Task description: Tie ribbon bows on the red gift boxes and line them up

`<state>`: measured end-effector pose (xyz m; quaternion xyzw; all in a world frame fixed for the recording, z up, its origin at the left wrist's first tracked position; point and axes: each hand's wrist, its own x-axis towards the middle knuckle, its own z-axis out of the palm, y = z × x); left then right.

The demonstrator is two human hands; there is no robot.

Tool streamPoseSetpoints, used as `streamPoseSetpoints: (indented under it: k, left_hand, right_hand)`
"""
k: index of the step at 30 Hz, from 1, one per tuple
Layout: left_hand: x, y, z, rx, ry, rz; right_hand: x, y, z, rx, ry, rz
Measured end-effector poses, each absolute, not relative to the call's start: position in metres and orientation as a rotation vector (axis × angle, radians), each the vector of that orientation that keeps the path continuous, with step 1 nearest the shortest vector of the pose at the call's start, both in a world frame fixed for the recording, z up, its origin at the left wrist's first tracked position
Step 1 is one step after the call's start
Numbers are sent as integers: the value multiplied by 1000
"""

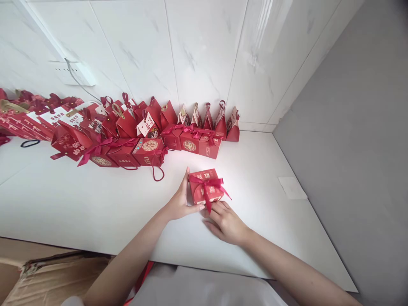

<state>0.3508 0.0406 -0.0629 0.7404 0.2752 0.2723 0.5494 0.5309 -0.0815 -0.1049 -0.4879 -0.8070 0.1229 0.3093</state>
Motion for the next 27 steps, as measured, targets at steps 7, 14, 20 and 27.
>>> streamPoseSetpoints:
  k: [7,14,20,27]
  left_hand:
    - [366,76,-75,1492,739,853]
    - [382,127,-80,1090,673,1056]
    - [394,131,-94,1012,669,999]
    - [375,128,-92,927,665,1006]
  right_hand:
    - [545,-71,-105,-1245,-1856,164]
    - [535,-2,-78,-1244,-1323,384]
    - [513,43,-86,-1128,-1056,799]
    - [501,43,-102,-1084,-1037,867]
